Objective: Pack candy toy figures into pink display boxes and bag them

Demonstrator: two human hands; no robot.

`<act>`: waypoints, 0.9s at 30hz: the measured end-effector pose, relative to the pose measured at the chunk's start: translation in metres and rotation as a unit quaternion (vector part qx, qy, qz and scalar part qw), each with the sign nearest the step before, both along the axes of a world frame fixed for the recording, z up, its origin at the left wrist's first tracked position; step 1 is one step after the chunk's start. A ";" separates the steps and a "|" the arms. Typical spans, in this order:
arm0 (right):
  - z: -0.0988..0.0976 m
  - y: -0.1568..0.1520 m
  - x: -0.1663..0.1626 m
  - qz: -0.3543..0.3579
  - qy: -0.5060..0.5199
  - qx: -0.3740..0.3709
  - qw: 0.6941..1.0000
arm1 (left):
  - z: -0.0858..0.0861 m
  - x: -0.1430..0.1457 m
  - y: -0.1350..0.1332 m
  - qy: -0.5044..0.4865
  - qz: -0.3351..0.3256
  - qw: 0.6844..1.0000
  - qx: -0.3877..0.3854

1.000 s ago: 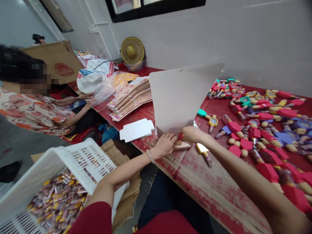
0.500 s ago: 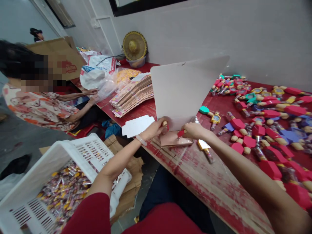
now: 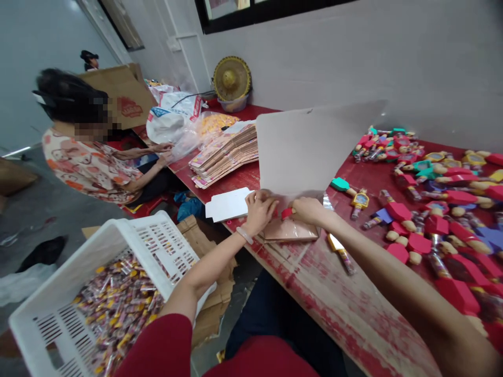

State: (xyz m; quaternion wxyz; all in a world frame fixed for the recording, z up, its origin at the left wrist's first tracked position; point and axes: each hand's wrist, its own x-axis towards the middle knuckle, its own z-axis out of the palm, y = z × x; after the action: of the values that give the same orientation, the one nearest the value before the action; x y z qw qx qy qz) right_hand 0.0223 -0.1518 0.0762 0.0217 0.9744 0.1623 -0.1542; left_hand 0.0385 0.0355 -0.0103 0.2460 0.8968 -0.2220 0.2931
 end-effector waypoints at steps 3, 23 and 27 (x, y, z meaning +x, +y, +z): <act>-0.002 0.005 0.008 0.007 0.006 0.004 1.000 | -0.023 0.003 -0.002 0.009 0.039 0.984 -0.175; 0.003 0.025 0.042 0.085 0.050 0.006 0.995 | -0.054 0.026 0.005 0.126 -0.092 0.916 -0.370; -0.005 0.027 0.031 0.100 0.032 -0.018 0.994 | -0.054 0.007 -0.003 0.152 -0.070 0.905 -0.390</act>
State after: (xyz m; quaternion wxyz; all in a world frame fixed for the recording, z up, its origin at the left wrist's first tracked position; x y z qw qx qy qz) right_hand 0.0530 -0.1244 0.0709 0.0493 0.9472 0.2570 -0.1851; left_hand 0.0459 0.0324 -0.0640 0.6271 0.7449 -0.1118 0.1986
